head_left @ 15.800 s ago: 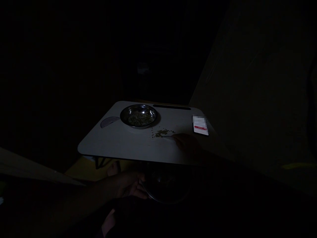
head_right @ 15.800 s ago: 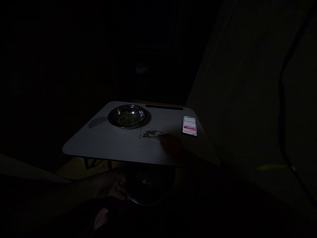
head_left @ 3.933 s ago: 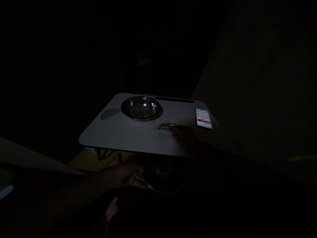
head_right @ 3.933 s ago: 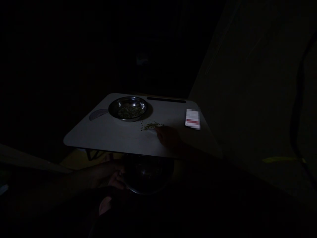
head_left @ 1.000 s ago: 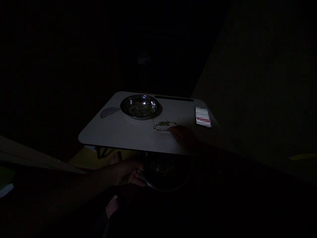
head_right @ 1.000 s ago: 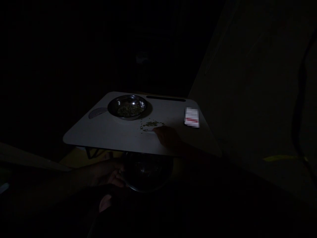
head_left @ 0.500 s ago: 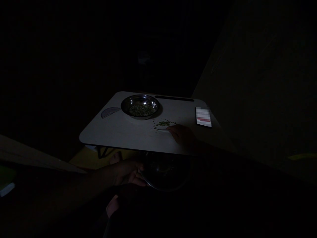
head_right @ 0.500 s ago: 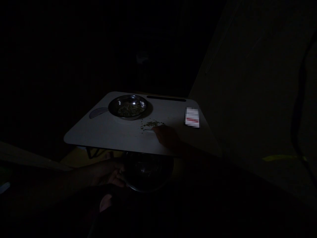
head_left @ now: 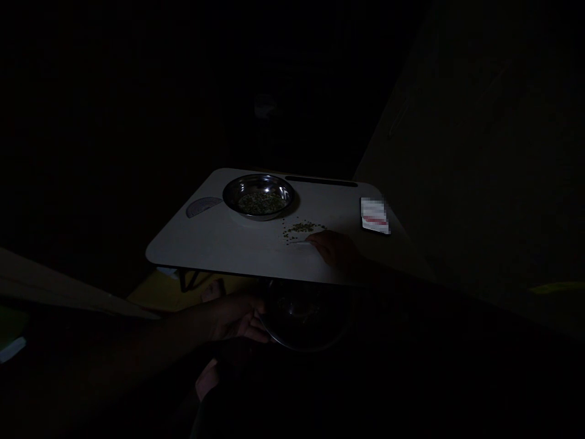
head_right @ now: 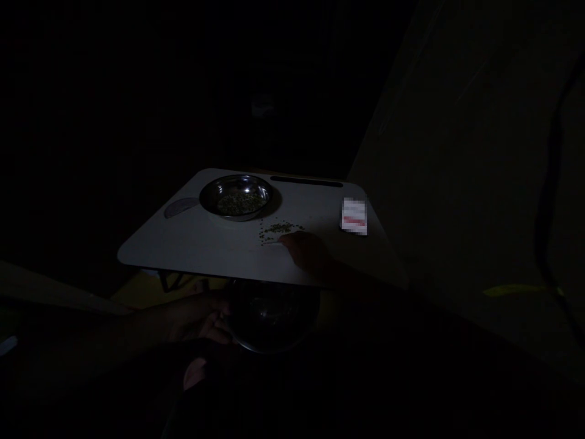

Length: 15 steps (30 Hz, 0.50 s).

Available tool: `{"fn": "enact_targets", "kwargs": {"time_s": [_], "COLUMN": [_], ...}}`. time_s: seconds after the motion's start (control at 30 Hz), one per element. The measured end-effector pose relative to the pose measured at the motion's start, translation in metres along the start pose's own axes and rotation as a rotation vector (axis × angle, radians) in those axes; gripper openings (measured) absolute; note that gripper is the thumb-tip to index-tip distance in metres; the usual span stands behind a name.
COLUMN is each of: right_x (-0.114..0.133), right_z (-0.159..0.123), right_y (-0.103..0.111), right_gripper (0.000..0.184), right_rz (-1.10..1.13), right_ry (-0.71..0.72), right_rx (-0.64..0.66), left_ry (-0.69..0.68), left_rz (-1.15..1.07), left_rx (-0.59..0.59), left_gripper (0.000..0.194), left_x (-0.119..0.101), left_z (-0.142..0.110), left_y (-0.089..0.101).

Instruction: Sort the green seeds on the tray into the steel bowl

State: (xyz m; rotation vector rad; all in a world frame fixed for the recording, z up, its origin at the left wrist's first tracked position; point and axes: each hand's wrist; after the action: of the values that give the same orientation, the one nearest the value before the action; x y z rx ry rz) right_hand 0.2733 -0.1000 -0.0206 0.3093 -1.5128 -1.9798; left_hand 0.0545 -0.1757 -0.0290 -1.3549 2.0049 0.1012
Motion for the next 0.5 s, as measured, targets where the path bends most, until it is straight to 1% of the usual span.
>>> {"fn": "enact_targets", "kwargs": {"time_s": [0.17, 0.3, 0.5], "right_x": [-0.0011, -0.0032, -0.0039], "right_z": [-0.0027, -0.0043, -0.0075], "right_y": [0.0009, 0.0005, 0.0038], "right_gripper": [0.027, 0.028, 0.028], "right_rz": [0.020, 0.044, -0.014], "right_ry": [0.023, 0.041, 0.081], "right_rx": [0.016, 0.016, 0.061], "left_ry": [0.018, -0.001, 0.008], "left_rz": [-0.005, -0.002, -0.020], "left_rx": [-0.001, -0.006, 0.010], "left_gripper": [0.010, 0.010, 0.010], "left_x": [-0.0008, 0.0001, 0.0013], "left_z": [-0.0008, -0.0006, 0.0008], "left_y": [-0.0007, -0.0006, 0.0010]}}
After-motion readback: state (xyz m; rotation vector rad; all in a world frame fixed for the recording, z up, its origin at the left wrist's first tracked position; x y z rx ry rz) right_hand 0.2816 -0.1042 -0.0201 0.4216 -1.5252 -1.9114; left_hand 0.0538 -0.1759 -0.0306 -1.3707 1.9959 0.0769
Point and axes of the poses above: each hand's wrist, its own z-axis towards the middle knuckle, its own y-axis out of the back of the hand, x = y × z, and after that the axes turned 3 degrees about z, right-handed
